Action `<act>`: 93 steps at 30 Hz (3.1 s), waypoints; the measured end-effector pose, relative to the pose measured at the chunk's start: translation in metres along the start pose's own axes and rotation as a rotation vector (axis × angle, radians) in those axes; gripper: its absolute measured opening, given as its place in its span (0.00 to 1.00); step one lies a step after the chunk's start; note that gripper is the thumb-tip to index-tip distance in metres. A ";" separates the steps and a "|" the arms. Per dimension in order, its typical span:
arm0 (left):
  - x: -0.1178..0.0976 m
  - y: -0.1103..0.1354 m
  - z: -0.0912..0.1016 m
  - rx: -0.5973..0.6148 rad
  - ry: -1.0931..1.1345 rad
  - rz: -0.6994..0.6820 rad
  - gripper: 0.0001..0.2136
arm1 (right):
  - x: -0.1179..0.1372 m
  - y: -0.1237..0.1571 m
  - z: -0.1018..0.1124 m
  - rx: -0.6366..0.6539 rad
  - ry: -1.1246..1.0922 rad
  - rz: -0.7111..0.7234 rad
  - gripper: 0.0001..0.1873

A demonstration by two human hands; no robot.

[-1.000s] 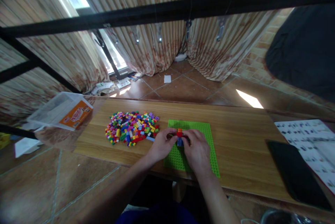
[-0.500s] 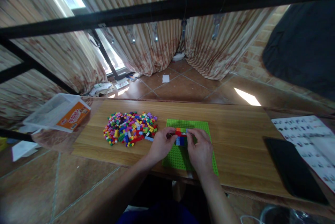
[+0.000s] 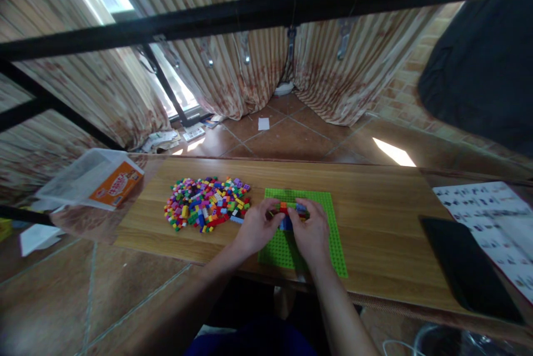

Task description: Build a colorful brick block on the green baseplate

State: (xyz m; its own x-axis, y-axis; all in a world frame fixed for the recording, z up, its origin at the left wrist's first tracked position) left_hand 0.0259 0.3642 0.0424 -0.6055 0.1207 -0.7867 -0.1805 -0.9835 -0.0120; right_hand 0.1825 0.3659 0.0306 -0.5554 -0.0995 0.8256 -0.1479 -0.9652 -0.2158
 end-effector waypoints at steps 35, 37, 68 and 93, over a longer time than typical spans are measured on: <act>0.038 -0.021 -0.021 0.031 0.565 0.243 0.13 | -0.020 -0.004 -0.012 0.070 -0.158 -0.285 0.27; 0.037 -0.021 -0.020 0.024 0.516 0.229 0.13 | -0.019 -0.005 -0.012 0.078 -0.145 -0.285 0.27; 0.014 0.014 -0.022 0.004 0.389 0.066 0.18 | -0.039 0.037 0.018 0.106 -0.102 -0.166 0.29; 0.074 0.099 0.064 -0.168 0.198 -0.089 0.08 | 0.072 0.069 -0.088 0.336 0.304 0.334 0.16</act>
State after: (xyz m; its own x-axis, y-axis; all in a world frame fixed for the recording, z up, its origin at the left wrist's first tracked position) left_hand -0.0862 0.2840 0.0224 -0.4270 0.1949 -0.8830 -0.0853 -0.9808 -0.1753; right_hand 0.0602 0.3133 0.0288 -0.7456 -0.3867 0.5427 0.3180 -0.9222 -0.2203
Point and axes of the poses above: each hand's wrist, its own y-axis away from the middle knuckle, its own z-axis out of the back of the hand, x = y × z, the point moved 6 cm from there along -y, towards the middle knuckle, and after that the axes turned 5 degrees about x, right-handed, at the moved point
